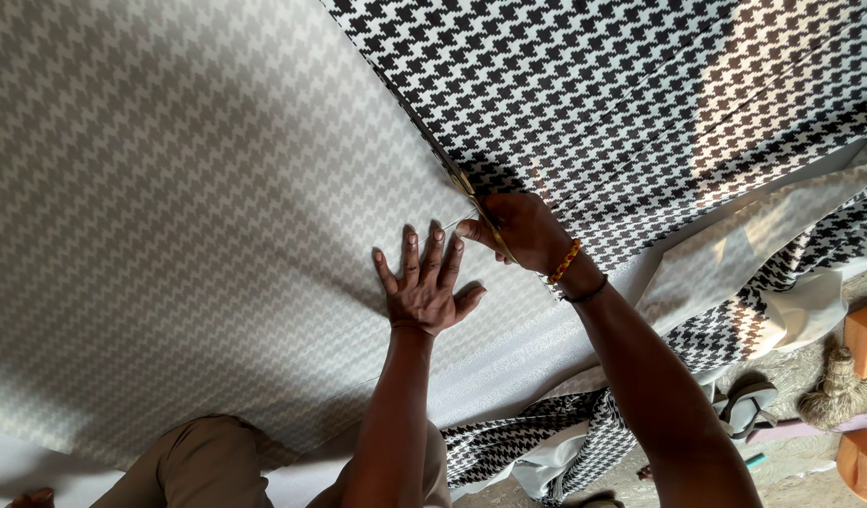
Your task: The person kneels on the floor beside a large piece of patterned fabric and measures it with a tape measure, marking it with chalk. They smooth the fabric flat, then cut along the marked line with scissors, trimming strips from the edge.
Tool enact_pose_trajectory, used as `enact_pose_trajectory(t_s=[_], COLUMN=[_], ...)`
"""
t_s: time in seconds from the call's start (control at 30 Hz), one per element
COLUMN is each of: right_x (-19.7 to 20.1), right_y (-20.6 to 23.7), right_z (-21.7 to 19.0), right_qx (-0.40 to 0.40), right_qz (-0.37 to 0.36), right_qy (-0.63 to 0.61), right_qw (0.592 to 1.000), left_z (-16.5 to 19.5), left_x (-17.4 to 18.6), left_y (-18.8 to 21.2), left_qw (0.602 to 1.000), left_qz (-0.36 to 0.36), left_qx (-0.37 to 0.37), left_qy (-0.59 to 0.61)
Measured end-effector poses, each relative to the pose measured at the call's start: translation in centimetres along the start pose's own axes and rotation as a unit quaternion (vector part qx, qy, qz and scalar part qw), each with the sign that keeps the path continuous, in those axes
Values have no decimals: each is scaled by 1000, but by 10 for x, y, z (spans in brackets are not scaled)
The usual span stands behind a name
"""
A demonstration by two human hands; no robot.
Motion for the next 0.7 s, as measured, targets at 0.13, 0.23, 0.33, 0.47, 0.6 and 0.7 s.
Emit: enact_pose_trajectory(t_s=[0.13,0.23,0.33,0.47,0.6,0.7], right_x=[12,12,12,7,8,14], right_y=[5,-9,-19,-18,-16,-17], right_z=[-32,-37,-43,-46,-50,-67], right_qx=[174,139,93,47,41,98], right_qz=[110,88,71,17,23,54], right_qy=[119,108,106,-37,-12,66], right_qw=[971,980,987,998,999,992], left_z=[0,0,-1,-2,-2,-2], left_x=[2,4,6,2,-4,-1], left_y=[-1,-2,-3,-4,-4,-5], left_qw=[1000,1000,1000,999,997,998], left_qz=[2,-3,-4,-31,-67,-53], left_qx=[1,4,4,11,14,8], left_qy=[2,4,9,10,21,15])
Point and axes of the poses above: each hand's wrist, its own y-axis away from the middle knuckle, its own x-axis out of the back of the hand, z = x × y, the point moved 8 cm from there along -y, towards the middle knuckle, and after that the axes turned 12 degrees about -x, right-handed, at the moved point
